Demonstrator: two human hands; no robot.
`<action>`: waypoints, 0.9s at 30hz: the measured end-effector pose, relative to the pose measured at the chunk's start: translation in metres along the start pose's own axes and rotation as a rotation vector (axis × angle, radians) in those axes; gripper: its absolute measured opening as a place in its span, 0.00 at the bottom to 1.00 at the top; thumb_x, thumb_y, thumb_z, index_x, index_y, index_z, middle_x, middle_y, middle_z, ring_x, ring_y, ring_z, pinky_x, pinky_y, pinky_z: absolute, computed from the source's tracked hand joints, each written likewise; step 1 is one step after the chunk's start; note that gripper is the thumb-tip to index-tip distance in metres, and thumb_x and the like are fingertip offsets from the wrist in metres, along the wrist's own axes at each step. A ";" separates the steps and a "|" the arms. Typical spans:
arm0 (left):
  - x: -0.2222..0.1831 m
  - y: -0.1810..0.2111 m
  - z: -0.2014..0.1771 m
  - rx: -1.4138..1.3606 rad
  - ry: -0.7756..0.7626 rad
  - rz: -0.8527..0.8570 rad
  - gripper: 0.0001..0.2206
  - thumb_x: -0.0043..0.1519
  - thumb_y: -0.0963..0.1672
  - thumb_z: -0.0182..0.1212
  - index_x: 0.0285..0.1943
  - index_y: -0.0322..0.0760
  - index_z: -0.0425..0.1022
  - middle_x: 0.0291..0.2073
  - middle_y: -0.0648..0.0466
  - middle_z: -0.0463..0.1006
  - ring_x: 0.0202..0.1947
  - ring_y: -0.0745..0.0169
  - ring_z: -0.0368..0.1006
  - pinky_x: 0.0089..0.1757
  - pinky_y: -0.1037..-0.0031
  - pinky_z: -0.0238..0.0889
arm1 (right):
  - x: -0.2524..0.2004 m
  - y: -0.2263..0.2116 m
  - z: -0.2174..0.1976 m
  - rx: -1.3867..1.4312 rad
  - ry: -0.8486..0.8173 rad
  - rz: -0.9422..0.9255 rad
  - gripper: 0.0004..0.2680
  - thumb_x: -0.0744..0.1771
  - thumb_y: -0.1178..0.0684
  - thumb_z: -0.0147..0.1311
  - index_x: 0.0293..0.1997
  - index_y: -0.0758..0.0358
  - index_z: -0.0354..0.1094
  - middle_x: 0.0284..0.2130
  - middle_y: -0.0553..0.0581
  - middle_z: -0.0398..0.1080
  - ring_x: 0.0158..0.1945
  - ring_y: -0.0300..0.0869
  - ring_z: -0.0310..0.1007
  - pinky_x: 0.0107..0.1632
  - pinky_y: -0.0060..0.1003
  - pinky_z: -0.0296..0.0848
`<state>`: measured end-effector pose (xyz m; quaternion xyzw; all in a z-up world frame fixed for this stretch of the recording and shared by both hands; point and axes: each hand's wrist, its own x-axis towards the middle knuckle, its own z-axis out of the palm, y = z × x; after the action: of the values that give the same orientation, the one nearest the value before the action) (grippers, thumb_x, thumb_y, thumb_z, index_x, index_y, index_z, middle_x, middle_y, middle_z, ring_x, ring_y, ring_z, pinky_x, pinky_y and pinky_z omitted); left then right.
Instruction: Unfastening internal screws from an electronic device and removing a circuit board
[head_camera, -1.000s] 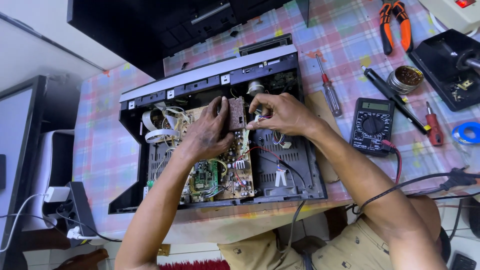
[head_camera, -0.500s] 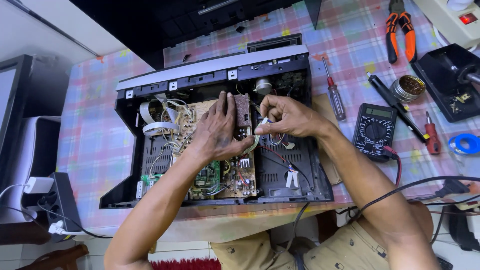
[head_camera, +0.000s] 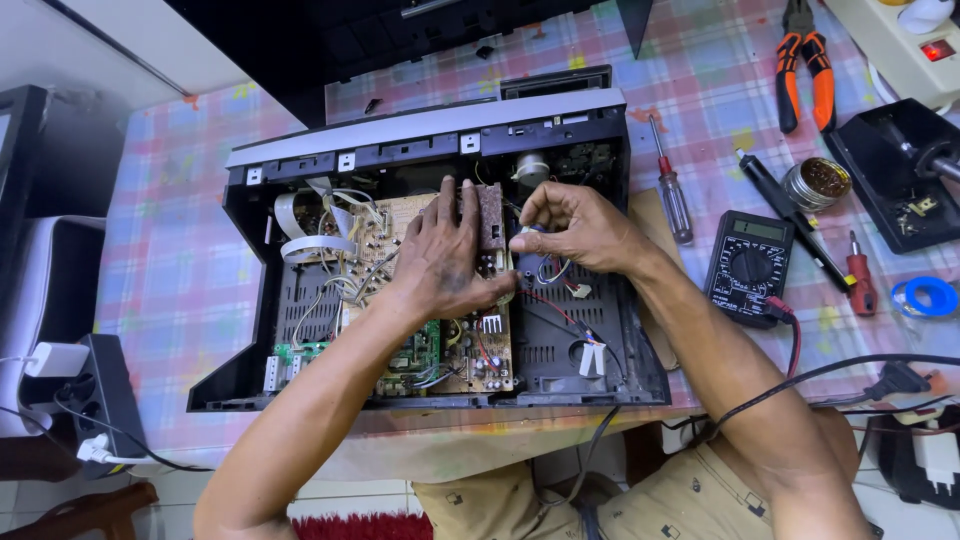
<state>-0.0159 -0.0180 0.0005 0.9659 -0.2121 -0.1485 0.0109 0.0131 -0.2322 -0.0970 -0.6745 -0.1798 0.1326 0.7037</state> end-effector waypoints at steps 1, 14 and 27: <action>0.002 0.001 0.002 0.001 0.001 0.000 0.55 0.55 0.66 0.50 0.79 0.23 0.39 0.74 0.23 0.44 0.71 0.28 0.54 0.62 0.41 0.53 | -0.002 -0.007 0.000 0.000 0.000 -0.002 0.14 0.62 0.54 0.72 0.46 0.66 0.70 0.26 0.59 0.75 0.28 0.38 0.77 0.30 0.28 0.75; 0.004 0.006 0.006 0.028 -0.014 -0.054 0.67 0.46 0.70 0.62 0.80 0.24 0.33 0.74 0.22 0.42 0.73 0.30 0.50 0.64 0.42 0.48 | -0.009 -0.013 0.006 -0.122 -0.199 0.053 0.09 0.64 0.57 0.66 0.47 0.60 0.73 0.32 0.50 0.80 0.36 0.32 0.76 0.37 0.27 0.71; 0.002 0.014 -0.005 -0.037 -0.015 -0.054 0.70 0.41 0.74 0.58 0.80 0.26 0.35 0.74 0.24 0.42 0.73 0.30 0.50 0.65 0.43 0.47 | -0.013 -0.033 -0.002 -0.326 -0.073 -0.115 0.05 0.66 0.57 0.61 0.44 0.59 0.78 0.29 0.53 0.81 0.37 0.41 0.80 0.40 0.39 0.75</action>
<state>-0.0182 -0.0316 0.0055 0.9698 -0.1830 -0.1597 0.0230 0.0005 -0.2412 -0.0648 -0.7631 -0.2625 0.0855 0.5843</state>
